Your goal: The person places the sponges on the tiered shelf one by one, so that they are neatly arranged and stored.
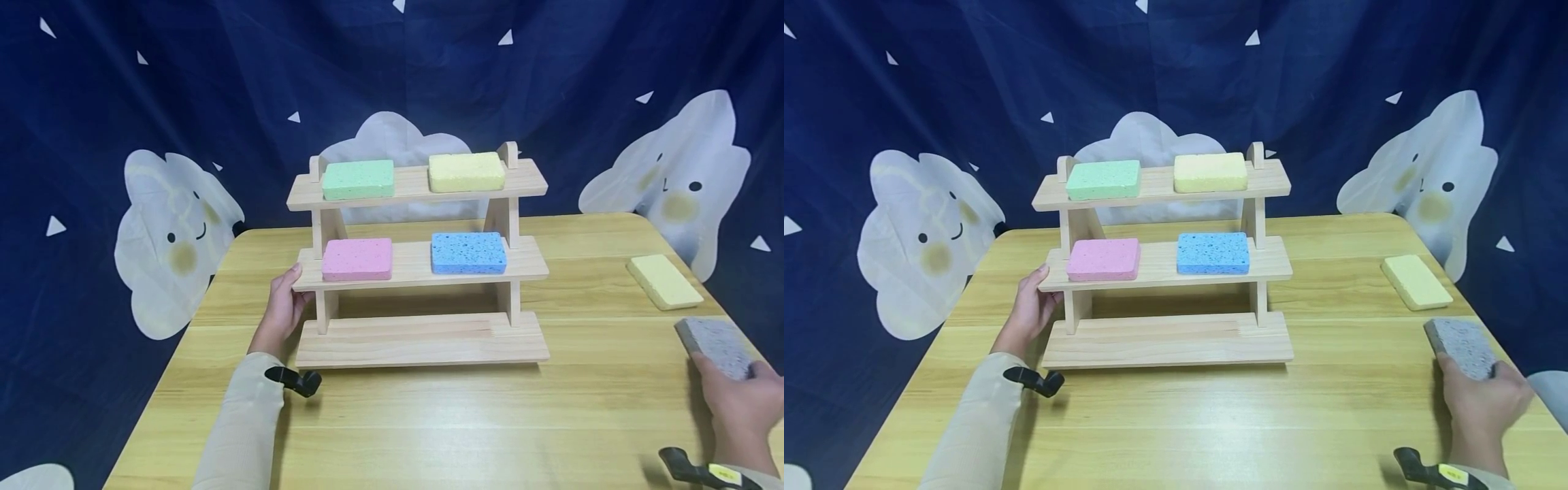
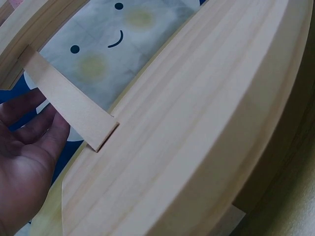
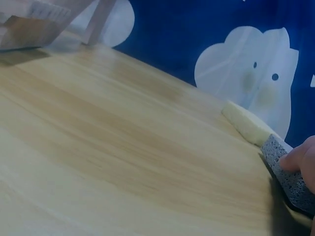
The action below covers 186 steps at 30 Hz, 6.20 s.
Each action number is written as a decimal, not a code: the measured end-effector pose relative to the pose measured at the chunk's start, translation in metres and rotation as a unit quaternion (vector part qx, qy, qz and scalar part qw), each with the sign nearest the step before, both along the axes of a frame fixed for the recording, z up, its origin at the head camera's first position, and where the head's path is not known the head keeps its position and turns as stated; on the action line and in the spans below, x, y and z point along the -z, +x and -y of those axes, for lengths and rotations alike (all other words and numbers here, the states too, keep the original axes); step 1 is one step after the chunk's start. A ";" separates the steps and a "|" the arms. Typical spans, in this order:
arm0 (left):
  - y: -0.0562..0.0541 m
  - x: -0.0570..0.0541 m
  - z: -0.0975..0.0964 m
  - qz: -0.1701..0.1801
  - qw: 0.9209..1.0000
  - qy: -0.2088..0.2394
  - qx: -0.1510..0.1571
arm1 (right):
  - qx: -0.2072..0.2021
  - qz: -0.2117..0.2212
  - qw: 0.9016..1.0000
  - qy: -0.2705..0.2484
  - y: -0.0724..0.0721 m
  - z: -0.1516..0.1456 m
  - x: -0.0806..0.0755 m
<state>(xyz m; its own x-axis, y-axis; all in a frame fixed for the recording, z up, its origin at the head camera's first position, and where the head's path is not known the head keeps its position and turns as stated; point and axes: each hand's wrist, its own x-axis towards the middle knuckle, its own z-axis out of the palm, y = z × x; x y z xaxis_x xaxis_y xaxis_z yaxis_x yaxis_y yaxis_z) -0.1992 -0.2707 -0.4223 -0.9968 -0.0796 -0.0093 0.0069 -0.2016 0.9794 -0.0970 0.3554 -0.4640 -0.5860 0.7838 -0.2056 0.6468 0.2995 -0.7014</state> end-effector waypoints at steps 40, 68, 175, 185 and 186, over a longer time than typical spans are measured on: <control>0.001 -0.001 -0.001 -0.001 1.000 0.006 -0.002 | -0.292 -0.045 0.955 0.029 -0.002 0.064 -0.042; 0.001 -0.003 -0.002 -0.001 1.000 -0.003 -0.001 | -0.453 -0.220 0.860 0.073 0.006 0.132 -0.064; -0.001 -0.002 0.002 0.007 1.000 -0.020 0.018 | -0.667 -0.179 0.723 0.023 -0.051 0.331 -0.037; -0.002 -0.002 0.001 -0.002 1.000 -0.007 0.022 | -0.634 -0.191 0.749 0.027 -0.049 0.293 -0.035; -0.002 -0.002 0.001 -0.001 1.000 -0.006 0.021 | -0.632 -0.193 0.750 0.028 -0.048 0.289 -0.035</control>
